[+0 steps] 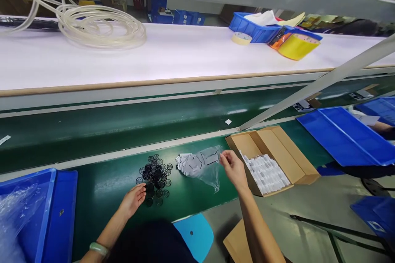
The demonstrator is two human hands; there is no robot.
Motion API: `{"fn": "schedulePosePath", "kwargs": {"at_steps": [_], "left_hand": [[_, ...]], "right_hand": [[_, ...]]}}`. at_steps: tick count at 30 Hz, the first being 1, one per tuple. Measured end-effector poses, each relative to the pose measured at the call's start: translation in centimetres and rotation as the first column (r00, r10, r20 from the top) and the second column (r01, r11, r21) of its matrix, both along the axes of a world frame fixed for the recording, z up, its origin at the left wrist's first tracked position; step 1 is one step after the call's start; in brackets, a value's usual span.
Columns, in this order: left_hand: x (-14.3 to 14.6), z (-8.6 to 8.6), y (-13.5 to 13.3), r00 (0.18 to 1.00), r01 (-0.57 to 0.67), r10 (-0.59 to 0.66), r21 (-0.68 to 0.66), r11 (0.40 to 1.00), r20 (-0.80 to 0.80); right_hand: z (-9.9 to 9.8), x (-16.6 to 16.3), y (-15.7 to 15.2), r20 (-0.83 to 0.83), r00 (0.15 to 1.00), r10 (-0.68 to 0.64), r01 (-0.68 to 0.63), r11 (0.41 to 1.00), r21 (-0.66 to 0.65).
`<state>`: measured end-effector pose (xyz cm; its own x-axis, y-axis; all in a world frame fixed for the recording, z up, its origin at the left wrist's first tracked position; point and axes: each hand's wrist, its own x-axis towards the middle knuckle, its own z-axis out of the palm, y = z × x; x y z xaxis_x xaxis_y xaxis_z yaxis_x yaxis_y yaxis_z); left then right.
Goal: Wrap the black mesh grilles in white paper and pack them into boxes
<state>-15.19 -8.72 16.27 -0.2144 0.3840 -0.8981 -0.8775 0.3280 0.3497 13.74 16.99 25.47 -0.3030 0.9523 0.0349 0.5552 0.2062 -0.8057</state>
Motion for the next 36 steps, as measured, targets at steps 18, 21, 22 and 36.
{"fn": "schedulePosePath", "kwargs": {"at_steps": [18,21,22,36], "left_hand": [[0.1,0.7,-2.2,0.996,-0.086,0.084,0.096,0.992,0.021],[-0.2,0.5,-3.0,0.997,-0.080,0.079,0.095,0.992,0.015],[-0.3,0.4,-3.2,0.997,-0.078,0.078,0.096,0.992,0.012],[-0.5,0.8,-3.7,0.998,-0.060,0.060,0.095,0.994,-0.001]], "right_hand": [[2.8,2.3,1.0,0.217,0.965,-0.148,0.072,0.944,0.322],[3.2,2.7,1.0,0.281,0.949,-0.142,0.030,0.929,0.370],[3.4,2.7,1.0,0.295,0.943,-0.151,0.024,0.919,0.394],[2.3,3.1,2.9,0.351,0.914,-0.204,0.000,0.865,0.501]]}}
